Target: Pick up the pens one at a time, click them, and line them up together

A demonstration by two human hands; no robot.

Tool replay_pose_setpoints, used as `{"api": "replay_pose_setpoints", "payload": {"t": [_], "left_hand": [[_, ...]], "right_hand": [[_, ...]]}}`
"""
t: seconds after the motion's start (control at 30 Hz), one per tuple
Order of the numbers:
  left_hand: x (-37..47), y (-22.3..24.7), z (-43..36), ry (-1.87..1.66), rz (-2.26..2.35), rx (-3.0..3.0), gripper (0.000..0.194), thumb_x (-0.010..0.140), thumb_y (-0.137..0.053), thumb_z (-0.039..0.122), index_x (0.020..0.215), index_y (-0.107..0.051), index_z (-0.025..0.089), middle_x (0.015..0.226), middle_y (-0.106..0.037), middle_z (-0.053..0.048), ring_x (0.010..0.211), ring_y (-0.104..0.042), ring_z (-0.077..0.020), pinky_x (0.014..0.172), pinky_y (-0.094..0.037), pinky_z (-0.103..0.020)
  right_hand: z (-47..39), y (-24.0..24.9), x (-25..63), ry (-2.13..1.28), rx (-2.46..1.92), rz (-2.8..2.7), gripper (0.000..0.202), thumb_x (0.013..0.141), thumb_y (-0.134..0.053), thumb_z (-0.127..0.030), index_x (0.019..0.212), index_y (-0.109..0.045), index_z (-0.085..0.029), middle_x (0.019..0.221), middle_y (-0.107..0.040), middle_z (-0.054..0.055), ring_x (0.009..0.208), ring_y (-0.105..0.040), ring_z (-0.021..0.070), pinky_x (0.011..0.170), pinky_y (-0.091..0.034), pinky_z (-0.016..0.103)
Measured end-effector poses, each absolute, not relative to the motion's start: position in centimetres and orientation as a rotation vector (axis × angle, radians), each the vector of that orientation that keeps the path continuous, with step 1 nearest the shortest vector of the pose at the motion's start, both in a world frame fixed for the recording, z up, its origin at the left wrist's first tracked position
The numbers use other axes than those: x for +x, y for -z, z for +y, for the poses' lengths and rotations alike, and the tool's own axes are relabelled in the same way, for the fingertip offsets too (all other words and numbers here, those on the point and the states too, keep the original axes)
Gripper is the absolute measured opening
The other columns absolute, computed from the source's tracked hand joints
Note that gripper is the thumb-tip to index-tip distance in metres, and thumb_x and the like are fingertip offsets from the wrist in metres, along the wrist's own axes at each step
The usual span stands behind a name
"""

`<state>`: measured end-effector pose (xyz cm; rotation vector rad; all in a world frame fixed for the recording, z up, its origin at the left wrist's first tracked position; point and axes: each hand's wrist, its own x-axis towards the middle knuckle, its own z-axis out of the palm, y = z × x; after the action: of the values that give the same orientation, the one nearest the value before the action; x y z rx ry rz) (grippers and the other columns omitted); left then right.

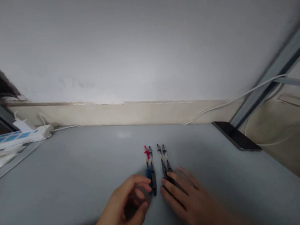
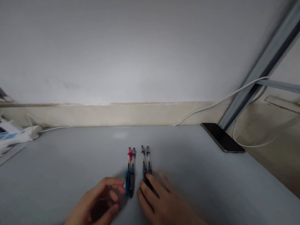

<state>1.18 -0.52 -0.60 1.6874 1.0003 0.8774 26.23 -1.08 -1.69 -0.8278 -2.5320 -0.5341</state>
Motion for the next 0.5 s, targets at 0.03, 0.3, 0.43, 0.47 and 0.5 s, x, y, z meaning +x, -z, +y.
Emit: {"api": "replay_pose_setpoints", "payload": {"t": [0.03, 0.3, 0.43, 0.47, 0.5], "left_hand": [[1.1, 0.7, -0.5, -0.892, 1.0, 1.693, 0.026, 0.096, -0.061, 0.028, 0.121, -0.066, 0.029, 0.099, -0.07, -0.007, 0.084, -0.067, -0.02, 0.076, -0.056, -0.029], [1.2, 0.7, -0.4, -0.97, 0.967, 1.703, 0.018, 0.097, -0.061, 0.026, 0.114, -0.068, 0.028, 0.093, -0.07, -0.004, 0.079, -0.066, -0.0169, 0.071, -0.055, -0.023], [1.1, 0.0, -0.3, -1.002, 0.956, 1.734, 0.018, 0.097, -0.059, 0.02, 0.111, -0.067, 0.027, 0.091, -0.07, -0.003, 0.077, -0.066, -0.0147, 0.07, -0.055, -0.021], [1.1, -0.2, -0.2, -1.011, 0.952, 1.743, 0.017, 0.097, -0.059, 0.019, 0.11, -0.066, 0.027, 0.091, -0.07, -0.002, 0.076, -0.066, -0.0143, 0.07, -0.055, -0.02], [1.0, -0.4, -0.2, -1.022, 0.948, 1.748, 0.017, 0.097, -0.058, 0.018, 0.109, -0.066, 0.026, 0.09, -0.07, -0.002, 0.076, -0.066, -0.0139, 0.07, -0.055, -0.02]], "right_hand": [[-1.1, 1.6, 26.3, 0.529, -0.816, -2.533, 0.027, 0.107, -0.049, -0.013, 0.112, -0.076, -0.012, 0.11, -0.083, 0.009, 0.104, -0.07, 0.0335, 0.101, -0.049, 0.058], [-1.3, 0.4, 27.4, 0.401, -0.626, -2.581, 0.038, 0.11, -0.04, -0.012, 0.1, -0.077, -0.013, 0.091, -0.082, 0.006, 0.093, -0.069, 0.0241, 0.118, -0.037, 0.048], [-1.8, -3.1, 27.9, 0.262, -0.589, -2.495, 0.04, 0.111, -0.036, -0.008, 0.107, -0.076, -0.014, 0.092, -0.084, 0.005, 0.083, -0.072, 0.0189, 0.116, -0.042, 0.036], [-1.9, -4.1, 28.2, 0.218, -0.569, -2.5, 0.043, 0.112, -0.033, -0.01, 0.11, -0.076, -0.014, 0.096, -0.085, 0.005, 0.087, -0.074, 0.0187, 0.118, -0.04, 0.034], [-2.1, -4.8, 28.5, 0.147, -0.588, -2.569, 0.044, 0.114, -0.03, -0.014, 0.117, -0.074, -0.015, 0.106, -0.085, 0.004, 0.095, -0.074, 0.0184, 0.121, -0.037, 0.032]]}}
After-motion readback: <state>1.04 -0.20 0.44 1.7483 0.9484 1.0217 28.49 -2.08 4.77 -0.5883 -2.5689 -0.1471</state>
